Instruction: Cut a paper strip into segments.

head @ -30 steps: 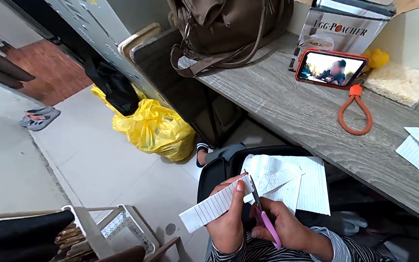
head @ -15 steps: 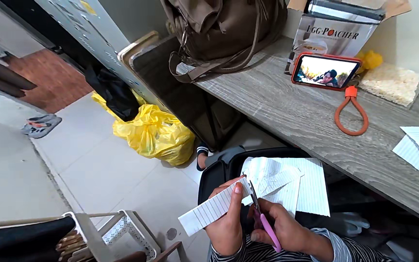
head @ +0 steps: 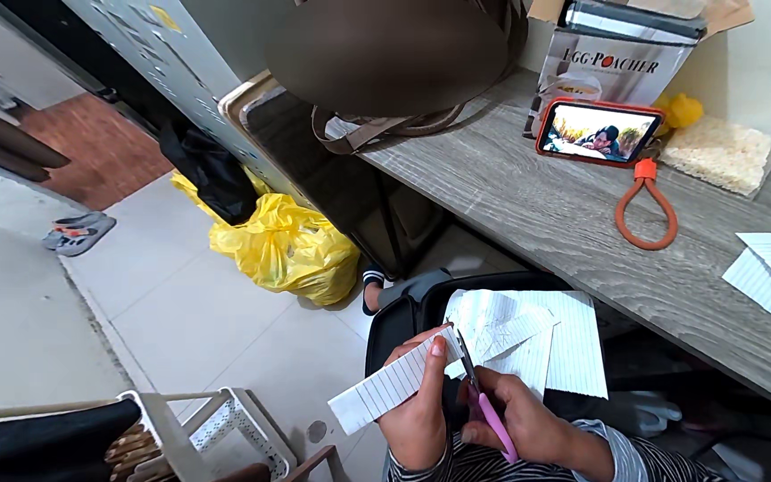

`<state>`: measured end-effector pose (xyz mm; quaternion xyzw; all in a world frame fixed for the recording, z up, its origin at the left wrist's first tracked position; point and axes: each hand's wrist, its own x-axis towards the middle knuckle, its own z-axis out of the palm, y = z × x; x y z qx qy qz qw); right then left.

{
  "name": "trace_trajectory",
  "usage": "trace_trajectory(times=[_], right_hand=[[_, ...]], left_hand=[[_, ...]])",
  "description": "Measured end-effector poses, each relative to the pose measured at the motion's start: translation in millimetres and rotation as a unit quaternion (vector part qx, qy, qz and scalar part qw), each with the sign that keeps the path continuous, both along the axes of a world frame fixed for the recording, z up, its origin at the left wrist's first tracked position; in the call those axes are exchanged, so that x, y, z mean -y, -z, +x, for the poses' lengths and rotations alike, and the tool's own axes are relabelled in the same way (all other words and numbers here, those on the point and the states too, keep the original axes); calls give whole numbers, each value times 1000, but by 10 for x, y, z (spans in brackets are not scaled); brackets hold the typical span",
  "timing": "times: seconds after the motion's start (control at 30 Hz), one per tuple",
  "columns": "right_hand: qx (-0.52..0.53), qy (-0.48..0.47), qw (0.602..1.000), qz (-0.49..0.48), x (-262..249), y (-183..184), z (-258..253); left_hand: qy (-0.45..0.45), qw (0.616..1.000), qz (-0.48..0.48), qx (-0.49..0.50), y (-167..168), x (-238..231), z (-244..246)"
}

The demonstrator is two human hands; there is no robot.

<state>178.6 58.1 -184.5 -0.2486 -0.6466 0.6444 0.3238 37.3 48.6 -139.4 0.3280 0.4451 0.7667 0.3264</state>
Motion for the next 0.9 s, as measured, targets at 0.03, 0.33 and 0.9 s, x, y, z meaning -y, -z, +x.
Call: trace_trajectory(times=[0.03,0.33,0.9], right_hand=[[6,-5,1000,0,-3,-7,2],[-12,21,1000,18,-3,33,-4],[-14,27,999,29,6,51,-9]], left_hand=[[0,1000,-1,2,1,-1,5],[-4,1000,-6,-4,-5,-1,18],[-3,1000,-4,-7,-5,10,21]])
